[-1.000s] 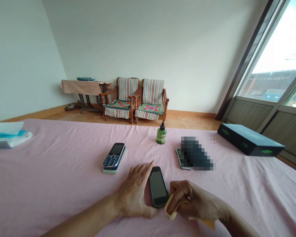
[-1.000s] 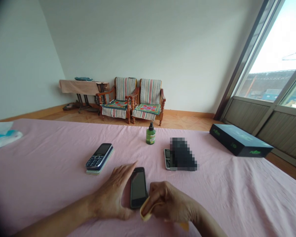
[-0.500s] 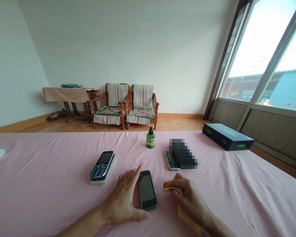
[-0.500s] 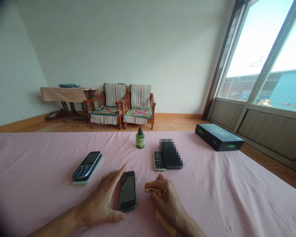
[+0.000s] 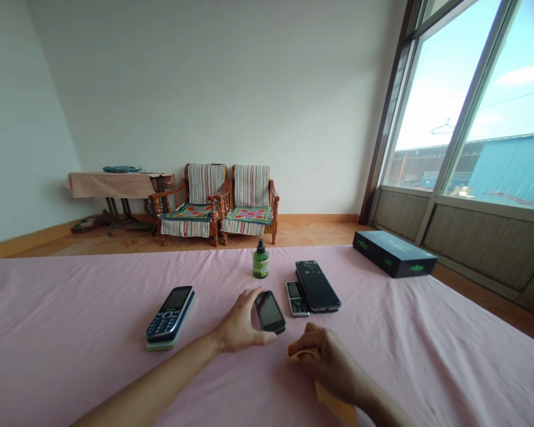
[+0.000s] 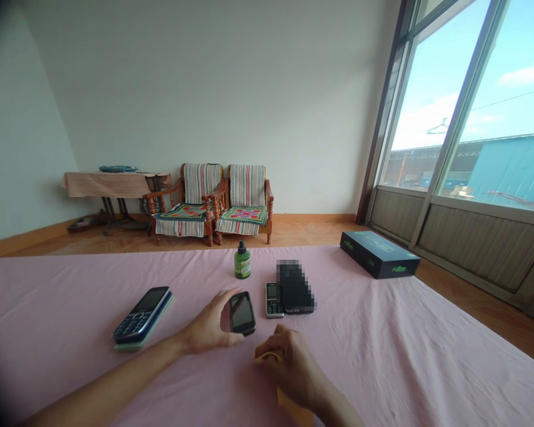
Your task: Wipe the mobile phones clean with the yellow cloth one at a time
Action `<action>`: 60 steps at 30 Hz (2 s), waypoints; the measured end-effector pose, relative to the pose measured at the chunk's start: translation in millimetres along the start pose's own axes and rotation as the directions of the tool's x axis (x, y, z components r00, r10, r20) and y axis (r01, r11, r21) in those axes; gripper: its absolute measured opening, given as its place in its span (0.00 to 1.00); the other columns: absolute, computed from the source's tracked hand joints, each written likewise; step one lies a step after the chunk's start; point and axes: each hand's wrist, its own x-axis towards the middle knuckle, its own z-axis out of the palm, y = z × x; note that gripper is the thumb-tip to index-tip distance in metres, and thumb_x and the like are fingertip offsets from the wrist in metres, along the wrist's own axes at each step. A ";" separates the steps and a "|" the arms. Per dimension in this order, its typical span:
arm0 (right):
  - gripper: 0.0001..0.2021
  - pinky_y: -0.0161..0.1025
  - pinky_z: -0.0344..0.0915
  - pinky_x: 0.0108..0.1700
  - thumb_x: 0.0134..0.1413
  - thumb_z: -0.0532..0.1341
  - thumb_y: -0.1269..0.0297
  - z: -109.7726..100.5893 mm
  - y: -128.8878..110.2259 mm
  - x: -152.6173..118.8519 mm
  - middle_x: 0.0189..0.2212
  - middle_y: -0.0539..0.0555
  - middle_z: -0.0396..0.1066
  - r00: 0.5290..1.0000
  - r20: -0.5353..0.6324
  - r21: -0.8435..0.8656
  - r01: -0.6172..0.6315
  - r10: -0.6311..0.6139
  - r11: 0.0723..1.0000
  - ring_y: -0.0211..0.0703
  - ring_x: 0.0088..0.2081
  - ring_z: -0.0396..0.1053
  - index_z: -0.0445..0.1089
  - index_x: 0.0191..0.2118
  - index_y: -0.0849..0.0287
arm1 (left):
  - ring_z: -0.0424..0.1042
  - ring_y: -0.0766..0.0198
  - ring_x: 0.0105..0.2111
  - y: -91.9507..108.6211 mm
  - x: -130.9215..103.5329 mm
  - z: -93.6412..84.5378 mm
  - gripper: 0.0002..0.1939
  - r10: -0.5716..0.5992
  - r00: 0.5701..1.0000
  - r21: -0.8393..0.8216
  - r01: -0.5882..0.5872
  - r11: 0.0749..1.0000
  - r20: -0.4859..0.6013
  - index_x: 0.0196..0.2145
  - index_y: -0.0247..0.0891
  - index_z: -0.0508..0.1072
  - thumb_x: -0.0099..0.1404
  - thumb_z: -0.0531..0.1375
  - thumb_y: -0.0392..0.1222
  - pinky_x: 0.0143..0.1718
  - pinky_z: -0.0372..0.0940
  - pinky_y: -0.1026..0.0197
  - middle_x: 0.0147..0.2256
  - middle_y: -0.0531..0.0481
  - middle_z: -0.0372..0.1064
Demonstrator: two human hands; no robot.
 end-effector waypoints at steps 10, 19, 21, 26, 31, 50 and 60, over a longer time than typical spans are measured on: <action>0.15 0.32 0.59 0.35 0.42 0.56 0.79 4.1 6.4 3.1 0.28 0.51 0.69 1.000 -0.012 0.029 0.000 0.000 1.000 0.38 0.32 0.67 0.78 0.28 0.57 | 0.57 0.43 0.58 -7.0 76.8 36.7 0.55 0.114 0.992 -0.036 -0.112 0.993 0.049 0.61 0.35 0.56 0.37 0.74 0.47 0.60 0.52 0.45 0.57 0.36 0.57; 0.15 0.33 0.59 0.34 0.42 0.56 0.79 4.5 8.9 3.4 0.28 0.51 0.68 1.000 -0.012 0.016 0.009 -0.009 1.000 0.38 0.32 0.67 0.78 0.28 0.57 | 0.49 0.41 0.62 -5.1 72.5 37.0 0.63 0.134 0.987 -0.009 -0.134 0.991 0.084 0.65 0.33 0.44 0.40 0.73 0.52 0.61 0.48 0.42 0.63 0.32 0.48; 0.14 0.33 0.59 0.35 0.42 0.56 0.78 4.9 11.2 3.4 0.28 0.51 0.68 1.000 -0.015 0.013 0.023 -0.023 1.000 0.38 0.32 0.67 0.78 0.28 0.57 | 0.46 0.42 0.63 -1.1 58.6 31.3 0.60 0.140 0.989 0.006 -0.140 0.990 0.057 0.65 0.35 0.43 0.44 0.72 0.52 0.62 0.45 0.42 0.64 0.33 0.46; 0.15 0.33 0.59 0.34 0.43 0.55 0.78 7.0 12.3 2.5 0.28 0.51 0.68 0.999 -0.003 0.019 0.032 -0.032 0.999 0.38 0.32 0.68 0.78 0.29 0.57 | 0.51 0.49 0.62 6.2 3.1 2.2 0.43 0.123 0.992 0.058 -0.122 0.991 -0.011 0.64 0.42 0.48 0.56 0.65 0.40 0.62 0.49 0.45 0.62 0.41 0.51; 0.14 0.34 0.60 0.33 0.42 0.54 0.77 10.0 7.9 0.6 0.27 0.51 0.67 1.000 -0.006 -0.012 -0.024 0.024 1.000 0.39 0.30 0.67 0.76 0.25 0.57 | 0.64 0.54 0.53 -2.1 -48.1 -50.0 0.34 0.060 0.981 0.246 -0.013 0.969 -0.184 0.61 0.46 0.54 0.59 0.59 0.35 0.55 0.59 0.49 0.53 0.46 0.64; 0.11 0.37 0.60 0.32 0.46 0.57 0.70 13.1 19.6 2.8 0.25 0.53 0.65 1.000 0.019 0.013 0.002 -0.002 1.000 0.43 0.30 0.67 0.77 0.26 0.55 | 0.70 0.49 0.45 -63.7 -84.6 -113.8 0.29 -0.326 0.855 0.483 0.502 0.718 -0.404 0.57 0.38 0.58 0.58 0.57 0.42 0.45 0.63 0.54 0.45 0.42 0.67; 0.09 0.36 0.61 0.30 0.43 0.57 0.69 13.4 6.8 0.5 0.24 0.52 0.64 0.999 -0.016 0.091 -0.044 0.046 0.995 0.42 0.28 0.66 0.76 0.23 0.56 | 0.60 0.49 0.55 -3.3 -81.0 -63.0 0.27 -0.100 0.969 0.304 0.168 0.938 -0.226 0.60 0.38 0.55 0.65 0.52 0.44 0.56 0.58 0.49 0.53 0.41 0.61</action>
